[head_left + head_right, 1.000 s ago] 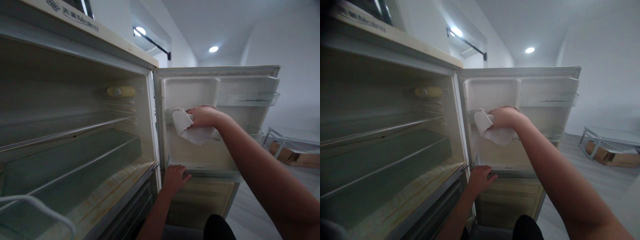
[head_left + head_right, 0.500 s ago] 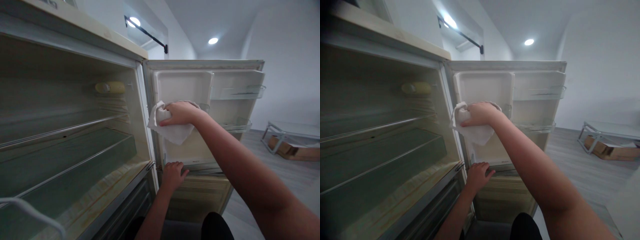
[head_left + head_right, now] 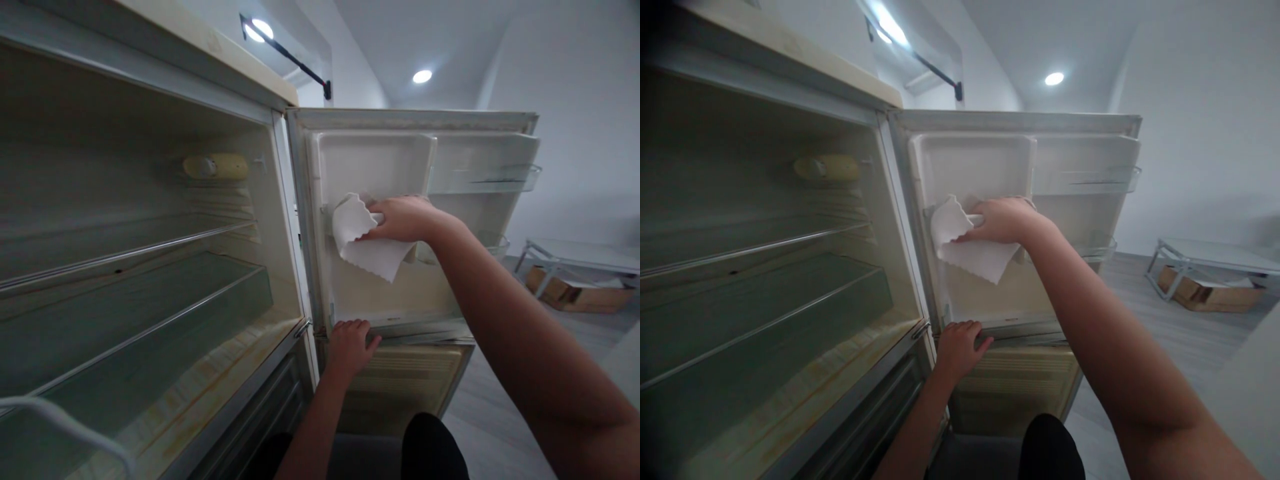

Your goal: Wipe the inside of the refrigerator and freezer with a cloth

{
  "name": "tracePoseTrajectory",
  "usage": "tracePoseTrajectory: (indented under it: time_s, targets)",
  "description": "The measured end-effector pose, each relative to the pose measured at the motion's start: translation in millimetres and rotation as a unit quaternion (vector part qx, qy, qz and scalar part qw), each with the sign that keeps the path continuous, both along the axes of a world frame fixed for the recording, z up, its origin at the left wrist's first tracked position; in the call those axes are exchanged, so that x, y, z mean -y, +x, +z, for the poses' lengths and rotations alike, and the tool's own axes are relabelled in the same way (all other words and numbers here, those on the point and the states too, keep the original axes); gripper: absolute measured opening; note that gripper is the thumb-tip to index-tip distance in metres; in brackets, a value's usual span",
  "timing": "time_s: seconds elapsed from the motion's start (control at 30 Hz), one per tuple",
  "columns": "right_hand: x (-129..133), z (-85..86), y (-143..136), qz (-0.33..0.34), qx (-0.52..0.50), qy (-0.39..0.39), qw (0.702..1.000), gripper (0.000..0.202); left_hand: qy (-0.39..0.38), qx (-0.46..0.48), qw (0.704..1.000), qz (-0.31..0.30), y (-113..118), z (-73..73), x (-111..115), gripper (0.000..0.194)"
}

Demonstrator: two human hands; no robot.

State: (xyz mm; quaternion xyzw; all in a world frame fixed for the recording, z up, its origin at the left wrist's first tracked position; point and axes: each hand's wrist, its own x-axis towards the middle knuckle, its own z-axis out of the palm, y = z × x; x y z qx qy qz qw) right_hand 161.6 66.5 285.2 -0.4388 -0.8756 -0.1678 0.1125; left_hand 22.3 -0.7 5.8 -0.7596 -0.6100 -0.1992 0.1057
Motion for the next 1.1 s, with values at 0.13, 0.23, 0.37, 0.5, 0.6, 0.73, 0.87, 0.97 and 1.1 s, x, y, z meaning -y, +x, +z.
tracePoseTrajectory:
  time_s: [0.13,0.23,0.37,0.5,0.6,0.73,0.87,0.97,1.1]
  targets:
    - [14.6,-0.4,-30.4,0.031,0.017,0.008,0.999,0.053,0.002,0.005,1.000,-0.005,-0.6,0.6,2.2,0.027]
    - [23.2,-3.0,-57.9,0.064,0.006,0.033,0.997,0.053,0.002,0.005,1.000,-0.007,-2.7,0.1,3.2,0.026]
    - [30.5,-5.6,-76.5,0.092,-0.021,0.067,0.993,0.061,0.004,0.001,1.000,-0.014,-9.4,-0.3,6.7,0.027]
    - [33.0,-3.6,-54.8,0.069,-0.018,0.043,0.997,0.066,-0.001,-0.007,1.000,-0.029,-18.3,0.2,13.2,0.028]
    - [32.5,-2.1,-23.0,0.027,-0.007,0.024,0.999,0.068,0.004,-0.007,0.999,-0.037,-23.4,-0.3,16.6,0.029]
    - [34.2,-3.7,-2.1,-0.038,-0.008,0.032,0.999,0.059,0.008,-0.001,0.999,-0.043,-26.8,-2.2,17.5,0.031]
    - [41.0,-11.5,-15.5,-0.071,-0.029,0.064,0.995,0.050,0.003,0.006,0.999,-0.048,-27.4,-2.8,17.7,0.030]
    - [44.8,-21.2,-28.3,-0.074,-0.064,0.124,0.988,0.043,0.002,0.000,0.999,-0.046,-27.1,-2.2,18.5,0.030]
    - [44.7,-31.2,-43.1,-0.051,-0.076,0.149,0.985,0.036,0.000,-0.009,0.999,-0.044,-26.4,-2.1,19.2,0.031]
